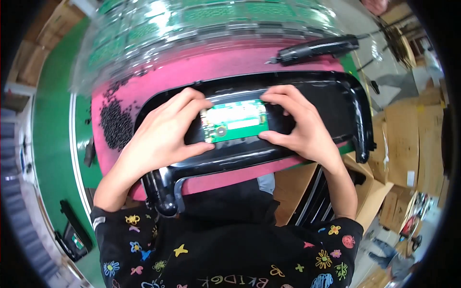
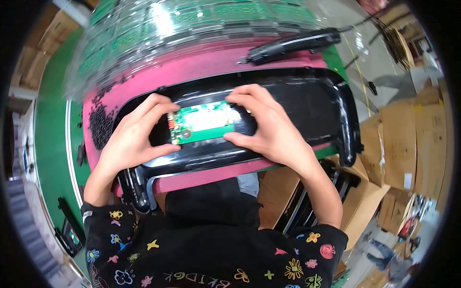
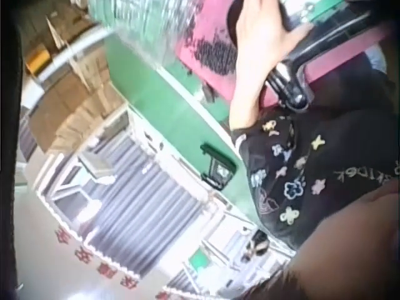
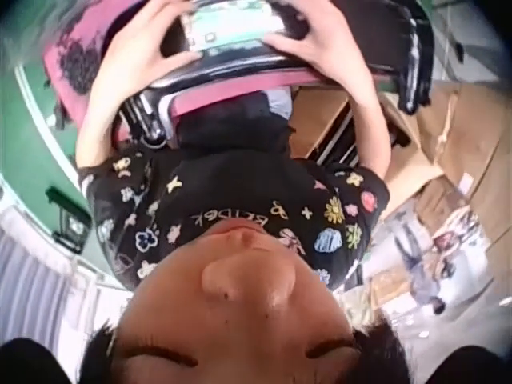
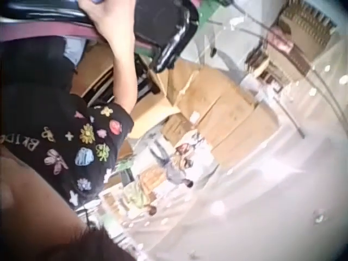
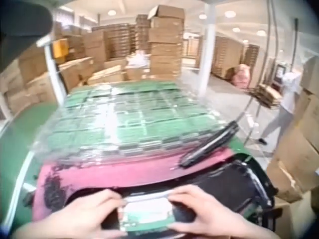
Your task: Assembling a circuit board into a plastic housing and securing it with screws using an electric screwdriver.
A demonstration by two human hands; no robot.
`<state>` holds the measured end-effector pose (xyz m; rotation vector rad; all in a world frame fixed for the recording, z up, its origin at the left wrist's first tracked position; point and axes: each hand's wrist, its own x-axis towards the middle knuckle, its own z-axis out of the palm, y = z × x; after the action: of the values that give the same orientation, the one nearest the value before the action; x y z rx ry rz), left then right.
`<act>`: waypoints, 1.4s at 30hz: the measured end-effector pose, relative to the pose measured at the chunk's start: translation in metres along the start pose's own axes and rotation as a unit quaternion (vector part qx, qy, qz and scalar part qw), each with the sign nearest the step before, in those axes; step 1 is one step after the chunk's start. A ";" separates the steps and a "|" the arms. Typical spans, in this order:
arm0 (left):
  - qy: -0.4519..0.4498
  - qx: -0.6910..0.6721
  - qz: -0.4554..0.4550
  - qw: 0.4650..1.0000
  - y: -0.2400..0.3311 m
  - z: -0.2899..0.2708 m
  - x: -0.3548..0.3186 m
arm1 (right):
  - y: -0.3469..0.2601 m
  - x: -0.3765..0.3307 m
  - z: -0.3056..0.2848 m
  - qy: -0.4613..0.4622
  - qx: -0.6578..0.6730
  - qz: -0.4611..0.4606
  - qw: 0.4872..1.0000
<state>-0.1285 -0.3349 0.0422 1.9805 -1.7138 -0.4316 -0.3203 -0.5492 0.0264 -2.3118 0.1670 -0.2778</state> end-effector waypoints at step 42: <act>0.024 0.213 0.051 0.975 -0.105 -0.072 -0.110 | 0.092 0.073 -0.094 0.375 -0.013 0.138 0.917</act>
<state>-0.0213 -0.2052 0.0372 2.1516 -1.9941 0.0268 -0.2761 -0.6932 0.0329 -2.0576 0.8714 -1.0065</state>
